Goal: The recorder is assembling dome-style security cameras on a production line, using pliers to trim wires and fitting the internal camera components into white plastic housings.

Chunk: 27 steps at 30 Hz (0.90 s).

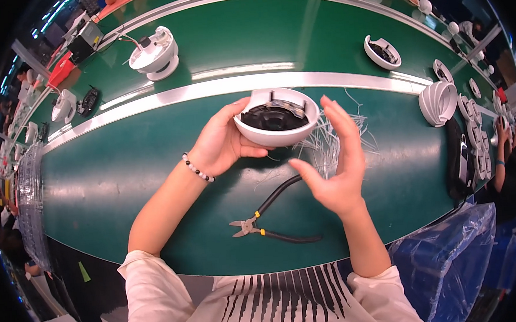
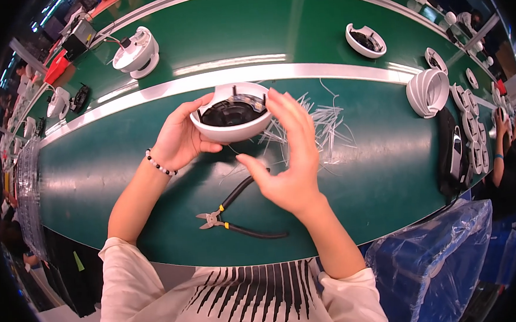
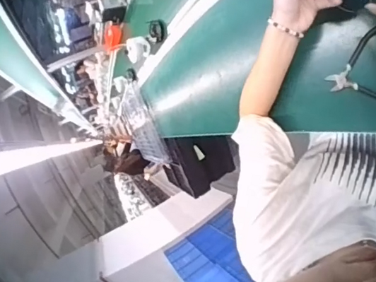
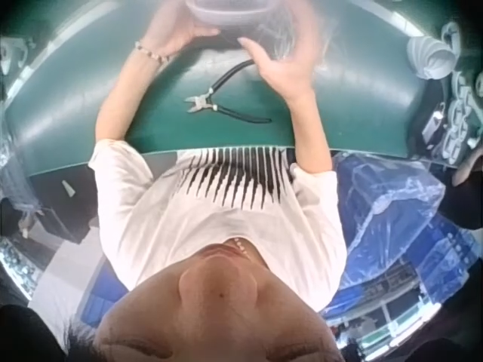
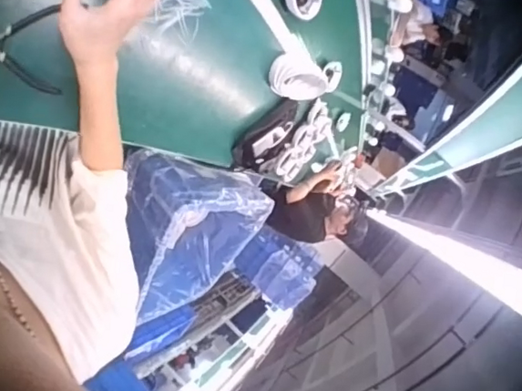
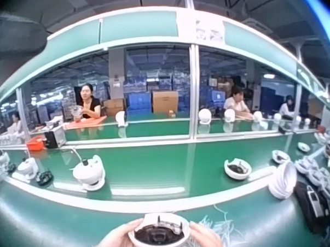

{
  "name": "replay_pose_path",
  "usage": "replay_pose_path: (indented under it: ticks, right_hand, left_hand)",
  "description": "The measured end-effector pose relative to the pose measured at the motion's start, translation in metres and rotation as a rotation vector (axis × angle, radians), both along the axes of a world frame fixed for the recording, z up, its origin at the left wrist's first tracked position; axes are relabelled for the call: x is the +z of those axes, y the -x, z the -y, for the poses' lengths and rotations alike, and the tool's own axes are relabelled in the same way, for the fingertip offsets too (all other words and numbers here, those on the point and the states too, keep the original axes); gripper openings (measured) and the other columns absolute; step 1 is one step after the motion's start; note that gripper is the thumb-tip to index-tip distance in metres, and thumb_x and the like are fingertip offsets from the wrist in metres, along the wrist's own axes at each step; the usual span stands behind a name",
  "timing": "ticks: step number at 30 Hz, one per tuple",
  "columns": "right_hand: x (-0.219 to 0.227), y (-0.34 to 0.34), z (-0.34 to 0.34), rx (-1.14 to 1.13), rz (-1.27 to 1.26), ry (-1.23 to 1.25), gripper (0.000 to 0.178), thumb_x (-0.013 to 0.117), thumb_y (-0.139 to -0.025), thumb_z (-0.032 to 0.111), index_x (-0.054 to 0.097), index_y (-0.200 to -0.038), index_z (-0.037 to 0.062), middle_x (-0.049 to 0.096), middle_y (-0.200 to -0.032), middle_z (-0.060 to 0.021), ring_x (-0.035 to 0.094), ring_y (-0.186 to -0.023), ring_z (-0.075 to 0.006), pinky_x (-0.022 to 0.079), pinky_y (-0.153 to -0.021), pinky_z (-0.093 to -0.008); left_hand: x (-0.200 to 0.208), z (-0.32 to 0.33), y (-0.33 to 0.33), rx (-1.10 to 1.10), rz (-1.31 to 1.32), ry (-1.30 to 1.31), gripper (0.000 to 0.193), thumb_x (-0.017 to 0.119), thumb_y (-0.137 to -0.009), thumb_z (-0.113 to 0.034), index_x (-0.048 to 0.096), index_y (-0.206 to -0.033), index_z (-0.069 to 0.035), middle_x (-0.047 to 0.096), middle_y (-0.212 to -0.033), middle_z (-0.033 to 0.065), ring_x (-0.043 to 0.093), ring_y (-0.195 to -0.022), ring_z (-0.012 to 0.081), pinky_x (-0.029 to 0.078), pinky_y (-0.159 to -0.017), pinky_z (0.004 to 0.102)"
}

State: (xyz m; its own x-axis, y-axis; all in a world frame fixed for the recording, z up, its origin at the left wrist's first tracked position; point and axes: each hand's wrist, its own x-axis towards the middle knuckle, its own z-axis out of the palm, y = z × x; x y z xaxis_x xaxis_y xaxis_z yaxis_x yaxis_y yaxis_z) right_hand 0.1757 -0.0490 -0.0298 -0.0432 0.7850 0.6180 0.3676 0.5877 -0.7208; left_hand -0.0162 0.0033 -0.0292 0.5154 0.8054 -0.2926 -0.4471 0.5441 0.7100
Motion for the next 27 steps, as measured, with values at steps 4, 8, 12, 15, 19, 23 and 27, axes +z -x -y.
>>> replay_pose_path:
  ticks: [4,8,12,15,19,23,27]
  right_hand:
    - [0.001,0.007,0.008,0.43,0.437,0.069,0.062,0.074,-0.056,0.017,0.047,-0.11,0.0034,0.049,-0.114,-0.0129,0.045,-0.106,-0.0299,0.034,-0.092,-0.0386]
    - [0.005,0.011,0.033,0.541,0.885,0.328,0.083,0.076,-0.051,0.032,0.037,-0.119,0.0037,0.034,-0.125,-0.0159,0.034,-0.114,-0.0332,0.026,-0.096,-0.0446]
    - [0.009,0.008,0.043,0.44,1.071,0.37,0.091,0.078,-0.045,0.035,0.037,-0.118,0.0023,0.036,-0.119,-0.0161,0.034,-0.112,-0.0319,0.026,-0.095,-0.0467]
    - [0.01,0.015,0.049,0.426,1.128,0.346,0.093,0.079,-0.042,0.037,0.037,-0.118,0.0029,0.037,-0.117,-0.0154,0.034,-0.112,-0.0318,0.025,-0.094,-0.0502]
    - [0.006,0.014,0.055,0.446,1.16,0.342,0.087,0.078,-0.044,0.032,0.039,-0.116,0.0029,0.038,-0.113,-0.0154,0.035,-0.11,-0.0321,0.022,-0.094,-0.0532]
    - [0.012,0.009,0.053,0.473,1.095,0.292,0.071,0.072,-0.049,0.023,0.043,-0.112,0.0035,0.041,-0.106,-0.0138,0.038,-0.105,-0.0299,0.018,-0.095,-0.0556]
    - [0.015,0.011,0.051,0.464,1.036,0.295,0.067,0.07,-0.051,0.02,0.045,-0.111,0.0054,0.042,-0.104,-0.0128,0.039,-0.102,-0.0284,0.015,-0.097,-0.0564]
  left_hand:
    - [-0.027,-0.04,0.018,0.183,-0.068,-0.084,0.032,0.035,-0.088,-0.029,0.03,-0.112,-0.009,0.05,-0.106,0.0186,0.059,-0.082,0.0322,0.054,-0.062,0.0348]
    - [-0.04,-0.102,0.022,0.287,-0.029,-0.117,0.03,0.035,-0.089,-0.027,0.027,-0.11,-0.008,0.046,-0.108,0.0217,0.059,-0.081,0.034,0.054,-0.061,0.0365]
    - [-0.038,-0.15,0.006,0.35,-0.128,-0.193,0.033,0.035,-0.089,-0.029,0.025,-0.111,-0.007,0.045,-0.108,0.0224,0.059,-0.08,0.0361,0.054,-0.06,0.0374]
    - [-0.051,-0.177,0.016,0.428,-0.166,-0.162,0.039,0.037,-0.088,-0.03,0.023,-0.118,-0.009,0.044,-0.109,0.0219,0.06,-0.074,0.0343,0.054,-0.057,0.0367]
    - [-0.042,-0.176,0.01,0.575,-0.478,-0.083,0.058,0.042,-0.086,-0.035,0.013,-0.13,-0.011,0.043,-0.115,0.0202,0.061,-0.069,0.0307,0.054,-0.052,0.0337]
    - [-0.037,-0.167,0.02,0.659,-0.633,-0.146,0.073,0.048,-0.079,-0.049,0.019,-0.128,-0.004,0.038,-0.121,0.0164,0.061,-0.076,0.027,0.049,-0.045,0.0258]
    - [-0.034,-0.151,0.044,0.694,-0.27,-0.141,0.082,0.043,-0.078,-0.055,0.014,-0.128,0.003,0.034,-0.126,0.0163,0.055,-0.092,0.0249,0.048,-0.057,0.0278]
